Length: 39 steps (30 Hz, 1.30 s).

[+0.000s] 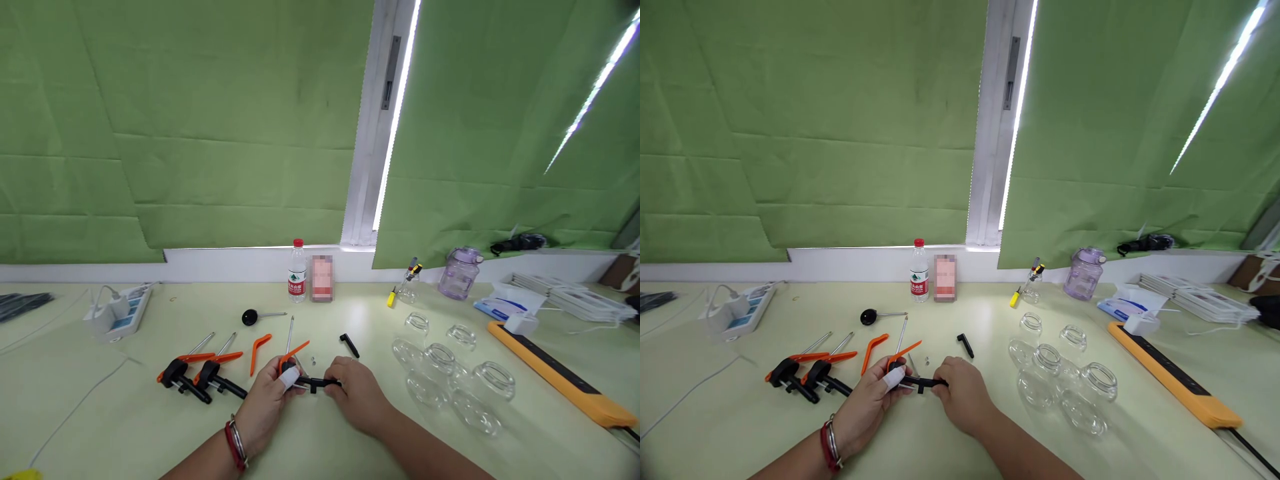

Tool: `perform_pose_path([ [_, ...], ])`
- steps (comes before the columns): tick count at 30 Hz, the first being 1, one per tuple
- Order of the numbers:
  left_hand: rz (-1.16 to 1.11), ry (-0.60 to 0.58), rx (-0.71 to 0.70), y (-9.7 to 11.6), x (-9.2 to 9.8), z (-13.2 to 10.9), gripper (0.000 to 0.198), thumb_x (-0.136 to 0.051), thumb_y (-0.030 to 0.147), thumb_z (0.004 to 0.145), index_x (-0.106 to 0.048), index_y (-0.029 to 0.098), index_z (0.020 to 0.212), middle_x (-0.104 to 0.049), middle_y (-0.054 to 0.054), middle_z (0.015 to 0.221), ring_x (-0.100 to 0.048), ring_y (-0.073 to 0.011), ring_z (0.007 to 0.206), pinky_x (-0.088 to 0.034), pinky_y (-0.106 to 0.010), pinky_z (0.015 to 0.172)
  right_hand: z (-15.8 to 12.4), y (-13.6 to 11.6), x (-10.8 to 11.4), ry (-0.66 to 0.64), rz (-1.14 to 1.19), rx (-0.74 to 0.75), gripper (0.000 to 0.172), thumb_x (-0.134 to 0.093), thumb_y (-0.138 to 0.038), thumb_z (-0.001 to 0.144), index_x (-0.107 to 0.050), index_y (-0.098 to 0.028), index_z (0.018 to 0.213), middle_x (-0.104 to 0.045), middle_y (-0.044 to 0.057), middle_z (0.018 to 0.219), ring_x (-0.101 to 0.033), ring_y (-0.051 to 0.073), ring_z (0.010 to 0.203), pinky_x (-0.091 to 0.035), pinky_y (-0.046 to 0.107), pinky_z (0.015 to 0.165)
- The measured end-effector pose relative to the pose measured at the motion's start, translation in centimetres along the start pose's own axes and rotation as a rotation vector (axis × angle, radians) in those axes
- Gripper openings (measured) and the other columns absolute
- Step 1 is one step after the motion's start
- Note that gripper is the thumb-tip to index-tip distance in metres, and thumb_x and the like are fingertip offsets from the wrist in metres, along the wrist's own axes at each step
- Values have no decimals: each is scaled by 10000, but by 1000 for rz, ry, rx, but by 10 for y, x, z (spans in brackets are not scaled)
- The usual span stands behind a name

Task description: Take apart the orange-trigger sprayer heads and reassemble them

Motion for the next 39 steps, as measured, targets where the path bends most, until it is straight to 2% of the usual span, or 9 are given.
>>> perform_pose_path([
  [4, 40, -9, -23, 1, -1, -1, 168, -606, 291, 753, -548, 202, 883, -581, -16, 904, -544, -165, 871, -465, -303, 794, -1, -1, 0, 17, 6, 17, 96, -552, -188, 784, -633, -214, 829, -606, -1, 864, -536, 142, 820, -352, 231, 713],
  [8, 192, 4, -89, 6, 1, -1, 229, -629, 150, 663, -537, 205, 865, -584, 1, 890, -536, -153, 834, -434, -265, 776, -3, -4, 0, 33, 9, 42, 93, -543, -192, 797, -626, -211, 835, -597, 4, 867, -531, 149, 826, -354, 240, 721],
  [14, 255, 42, -86, 4, 3, -2, 266, -597, 107, 631, -504, 214, 855, -583, 16, 852, -533, -155, 816, -420, -262, 763, -4, -6, -2, 56, 32, 62, 84, -546, -176, 789, -610, -200, 838, -593, 14, 867, -517, 163, 826, -352, 254, 721],
  [28, 320, 55, -99, 7, 2, -6, 225, -605, 166, 659, -467, 226, 826, -561, 37, 797, -508, -149, 779, -393, -251, 740, -7, -7, -8, 16, 60, 29, 81, -529, -164, 778, -597, -192, 811, -584, 16, 828, -511, 166, 806, -348, 256, 700],
  [34, 319, 64, -83, 3, 3, -7, 239, -608, 183, 660, -465, 228, 846, -563, 34, 804, -510, -152, 786, -390, -258, 752, -9, -8, -10, 48, 67, 34, 94, -515, -142, 766, -588, -190, 799, -579, 18, 829, -508, 166, 822, -345, 257, 720],
  [39, 367, 63, -73, 1, 3, -5, 216, -595, 189, 666, -468, 223, 838, -557, 27, 811, -510, -156, 780, -389, -266, 747, -9, -7, -18, 8, 108, 3, 86, -509, -137, 755, -577, -189, 757, -564, 9, 770, -508, 155, 759, -342, 245, 674],
])
Point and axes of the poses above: each hand's wrist, its own z-axis towards the middle knuckle, its own x-axis out of the back of the hand, y = z × x, the point moved 10 cm from there along z, towards the middle knuckle
